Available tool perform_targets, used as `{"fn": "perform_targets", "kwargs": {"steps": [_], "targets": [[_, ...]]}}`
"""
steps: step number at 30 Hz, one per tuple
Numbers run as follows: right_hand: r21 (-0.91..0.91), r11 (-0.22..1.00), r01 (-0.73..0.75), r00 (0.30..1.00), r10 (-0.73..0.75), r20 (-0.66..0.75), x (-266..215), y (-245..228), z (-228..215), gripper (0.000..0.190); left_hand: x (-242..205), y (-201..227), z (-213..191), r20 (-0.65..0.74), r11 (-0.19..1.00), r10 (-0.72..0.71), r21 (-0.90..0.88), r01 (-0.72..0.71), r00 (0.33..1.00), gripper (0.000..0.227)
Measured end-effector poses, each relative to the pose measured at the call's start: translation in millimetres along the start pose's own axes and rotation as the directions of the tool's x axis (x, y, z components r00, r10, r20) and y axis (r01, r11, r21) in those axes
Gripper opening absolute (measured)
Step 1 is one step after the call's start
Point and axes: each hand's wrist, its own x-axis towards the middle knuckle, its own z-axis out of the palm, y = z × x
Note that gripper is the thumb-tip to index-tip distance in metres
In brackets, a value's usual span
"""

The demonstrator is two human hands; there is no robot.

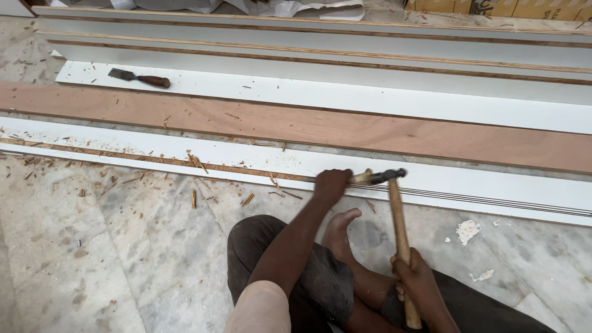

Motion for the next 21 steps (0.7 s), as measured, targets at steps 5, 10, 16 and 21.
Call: {"fn": "perform_targets", "kwargs": {"steps": [5,10,16,21], "targets": [[-0.033,0.998,-0.057,0.993,0.06,0.102,9.5,4.7,4.9,0.026,-5.6,-39.2,4.1,-0.002,0.986,-0.106,0.132,0.106,0.994,0.014],[0.023,0.998,-0.055,0.998,0.055,0.009,4.9,-1.6,1.7,0.024,-7.2,-40.8,-19.8,-0.03,0.993,-0.11,0.039,0.111,0.994,0.021],[0.235,0.968,-0.085,0.986,0.115,-0.117,2.0,-6.9,-9.7,0.026,-13.2,-11.1,-49.8,-0.059,0.976,0.003,-0.215,-0.015,0.998,0.014],[0.356,0.932,-0.069,0.957,0.163,-0.241,5.2,-3.0,-20.1,0.024,0.0,9.2,-53.6,-0.212,0.786,0.021,-0.601,-0.147,0.977,0.029]]}}
